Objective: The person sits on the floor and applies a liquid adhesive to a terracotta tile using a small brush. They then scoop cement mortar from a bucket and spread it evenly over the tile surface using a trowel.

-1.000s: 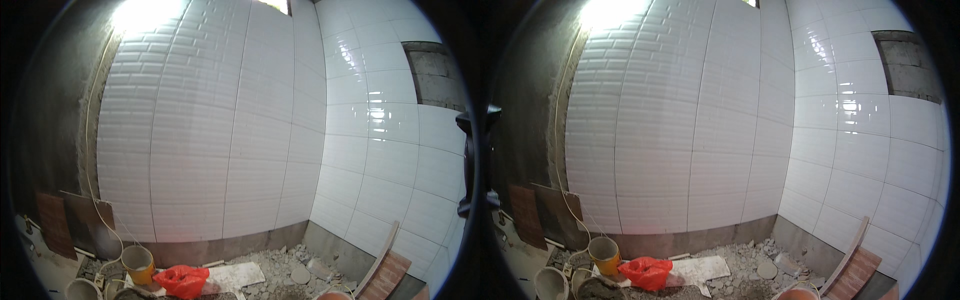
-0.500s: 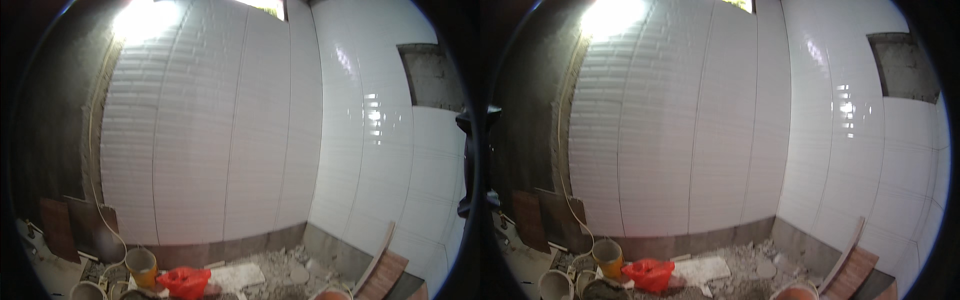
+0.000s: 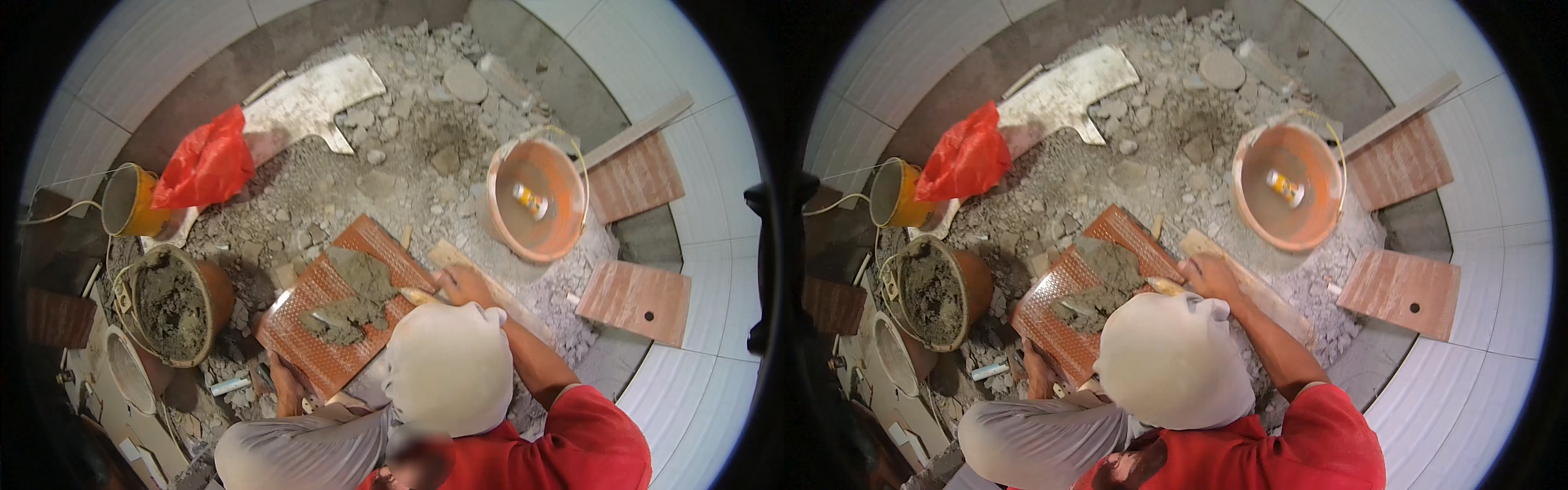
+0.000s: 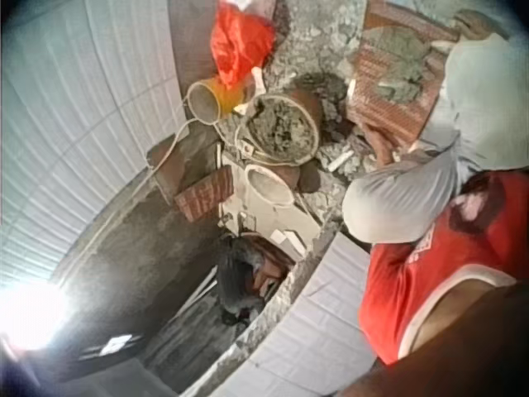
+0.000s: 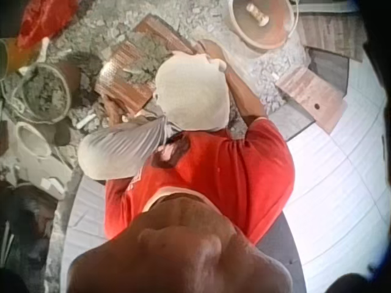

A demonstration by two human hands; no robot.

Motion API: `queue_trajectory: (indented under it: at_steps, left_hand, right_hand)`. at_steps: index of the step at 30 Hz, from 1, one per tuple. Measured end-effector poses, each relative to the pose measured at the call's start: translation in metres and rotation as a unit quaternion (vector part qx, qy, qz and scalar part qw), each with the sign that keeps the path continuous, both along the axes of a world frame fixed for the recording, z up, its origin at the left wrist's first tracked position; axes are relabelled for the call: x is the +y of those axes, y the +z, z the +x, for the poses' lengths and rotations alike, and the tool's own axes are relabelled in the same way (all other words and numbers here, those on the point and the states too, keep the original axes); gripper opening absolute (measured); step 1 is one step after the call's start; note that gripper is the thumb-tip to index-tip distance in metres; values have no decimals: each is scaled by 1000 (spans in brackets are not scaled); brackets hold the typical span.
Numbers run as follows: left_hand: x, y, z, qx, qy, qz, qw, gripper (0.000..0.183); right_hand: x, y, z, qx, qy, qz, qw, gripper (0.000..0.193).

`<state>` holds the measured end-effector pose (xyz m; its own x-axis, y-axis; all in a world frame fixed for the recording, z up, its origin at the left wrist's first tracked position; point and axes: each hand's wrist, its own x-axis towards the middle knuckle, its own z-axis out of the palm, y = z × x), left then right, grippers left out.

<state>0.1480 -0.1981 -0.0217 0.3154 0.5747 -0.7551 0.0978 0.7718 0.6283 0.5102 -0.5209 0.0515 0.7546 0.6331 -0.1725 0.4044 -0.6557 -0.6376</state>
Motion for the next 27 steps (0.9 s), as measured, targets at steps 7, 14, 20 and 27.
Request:
queue_trajectory:
  at_steps: [7, 14, 20, 27]
  left_hand:
    - [-2, 21, 9, -11, -9, 8, 1000, 55]
    - [-8, 35, 20, 12, -23, 12, 1000, 55]
    - [-10, 42, 33, 68, 60, 44, 995, 52]
    - [32, 102, 81, -4, 18, 98, 995, 56]
  right_hand:
    - [-3, -23, 15, -3, -64, 55, 996, 29]
    - [38, -37, 22, 94, 39, -10, 995, 31]
    - [62, -39, 28, 184, -18, 61, 981, 39]
    - [85, -11, 74, 219, -22, 108, 969, 32]
